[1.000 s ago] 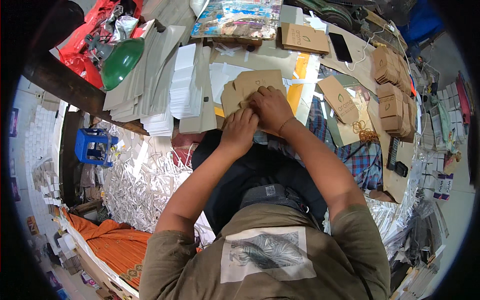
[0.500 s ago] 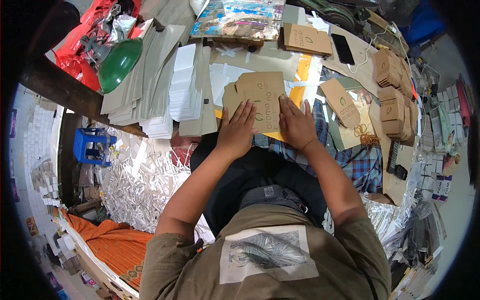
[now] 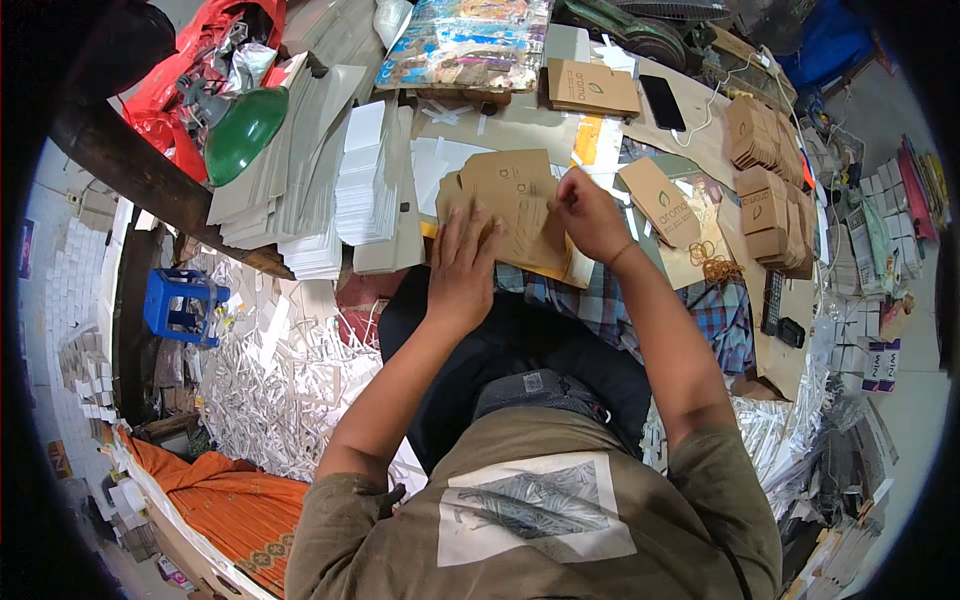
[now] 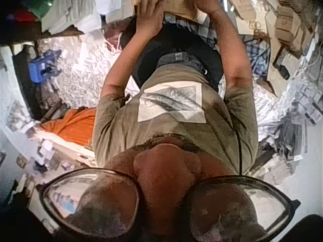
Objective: Folding and counting printed cardboard packets for aroma products.
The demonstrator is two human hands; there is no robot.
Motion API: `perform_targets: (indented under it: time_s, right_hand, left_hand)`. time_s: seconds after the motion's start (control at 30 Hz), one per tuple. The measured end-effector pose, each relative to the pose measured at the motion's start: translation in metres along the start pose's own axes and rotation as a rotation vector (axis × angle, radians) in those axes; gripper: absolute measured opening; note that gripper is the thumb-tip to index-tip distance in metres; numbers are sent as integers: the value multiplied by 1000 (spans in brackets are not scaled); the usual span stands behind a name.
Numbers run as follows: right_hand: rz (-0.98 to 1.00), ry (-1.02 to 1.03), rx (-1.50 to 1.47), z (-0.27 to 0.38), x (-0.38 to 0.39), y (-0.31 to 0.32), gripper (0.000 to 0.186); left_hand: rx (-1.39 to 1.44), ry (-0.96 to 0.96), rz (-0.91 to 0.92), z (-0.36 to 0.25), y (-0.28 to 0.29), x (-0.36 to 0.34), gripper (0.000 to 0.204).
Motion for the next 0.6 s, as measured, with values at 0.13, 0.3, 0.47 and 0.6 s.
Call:
perform_targets:
  time_s: [0.13, 0.3, 0.47, 0.6]
  right_hand:
    - [-219, 28, -503, -24, 27, -53, 15]
    - [-133, -154, -800, -8, 78, -95, 19]
    - [-187, 141, -32, 11, 102, -81, 38]
    - [-139, 142, 521, 11, 97, -75, 30]
  left_hand:
    - [185, 7, -157, -17, 10, 15, 69]
    - [262, -28, -20, 8, -23, 21, 66]
    - [423, -138, -36, 18, -25, 12, 51]
    - [355, -197, -70, 15, -15, 3, 45]
Point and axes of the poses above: each hand's wrist, its own x-axis away from the middle knuckle, its own y-axis out of the back of the hand, z = x × y, the point moved 1 cm from there along -x, towards the middle knuckle, and after that the axes turned 13 degrees about z, right-handed, at the moved point
